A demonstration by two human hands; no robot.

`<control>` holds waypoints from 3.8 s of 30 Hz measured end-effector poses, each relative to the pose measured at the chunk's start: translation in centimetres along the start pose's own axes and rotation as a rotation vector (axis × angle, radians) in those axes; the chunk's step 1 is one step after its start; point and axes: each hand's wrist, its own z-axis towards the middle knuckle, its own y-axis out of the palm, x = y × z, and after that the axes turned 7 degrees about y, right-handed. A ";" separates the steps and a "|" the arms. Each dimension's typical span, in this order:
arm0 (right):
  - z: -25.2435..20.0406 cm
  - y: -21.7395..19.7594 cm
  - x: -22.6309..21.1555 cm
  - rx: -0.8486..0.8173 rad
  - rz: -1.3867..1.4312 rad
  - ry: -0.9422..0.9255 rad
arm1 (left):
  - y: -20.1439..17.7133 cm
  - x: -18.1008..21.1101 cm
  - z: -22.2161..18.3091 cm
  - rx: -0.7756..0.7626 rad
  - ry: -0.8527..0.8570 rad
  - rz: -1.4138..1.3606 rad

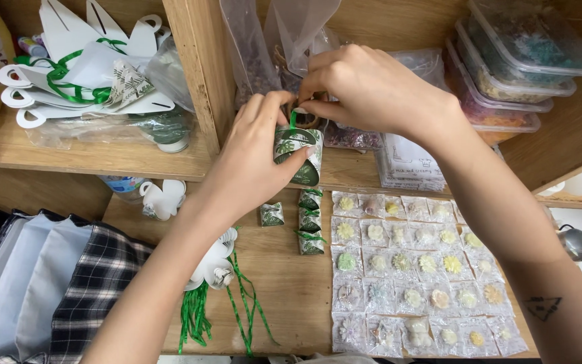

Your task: Packaging small items into green gift boxes and tying them with green ribbons.

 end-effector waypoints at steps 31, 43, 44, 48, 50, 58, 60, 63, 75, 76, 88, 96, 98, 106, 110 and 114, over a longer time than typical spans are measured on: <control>-0.3 2.0 0.9 -0.160 0.249 0.381 | 0.2 -1.5 1.1 0.099 0.068 0.067; -6.1 5.0 -3.2 0.604 0.542 0.393 | 0.5 -1.3 0.3 0.111 -0.126 -0.051; -6.5 5.9 -3.0 0.605 0.544 0.392 | 0.6 -1.4 0.3 0.111 -0.127 -0.049; -7.9 8.1 -2.8 0.518 1.284 0.348 | 1.0 -1.6 0.4 0.113 -0.107 -0.041; -8.2 8.3 -3.1 0.492 1.330 0.324 | 1.1 -1.7 0.3 0.109 -0.125 -0.027; -7.8 8.5 -4.0 0.411 1.150 0.189 | 1.4 -2.0 -0.1 0.168 -0.048 -0.032; -7.6 8.1 -4.1 0.396 1.064 0.191 | 1.3 -1.9 0.0 0.159 -0.070 -0.031; -7.4 8.1 -4.0 0.380 0.957 0.209 | 1.4 -2.0 -0.1 0.159 -0.063 -0.016; -8.5 8.7 -5.0 0.356 1.203 0.189 | 1.9 -2.2 -0.1 0.187 -0.042 0.006; -8.5 9.0 -5.0 0.365 1.241 0.177 | 1.9 -2.0 -0.1 0.186 -0.058 0.011; -7.5 9.4 -4.7 0.403 1.170 0.229 | 1.7 -1.9 -0.3 0.189 -0.024 0.010; -7.9 8.9 -4.6 0.461 1.159 0.217 | 1.7 -1.8 -0.2 0.183 -0.045 0.006; -8.0 8.8 -4.5 0.457 1.130 0.227 | 1.7 -1.8 -0.1 0.174 -0.058 0.001; -7.4 9.2 -3.6 0.379 1.208 0.193 | 1.7 -1.8 -0.1 0.182 -0.052 0.001; -7.9 9.4 -3.9 0.356 1.273 0.208 | 1.8 -2.1 -0.1 0.190 -0.032 0.016; -10.6 9.3 -5.7 0.316 1.314 0.180 | 1.7 -1.8 -0.1 0.193 -0.029 0.003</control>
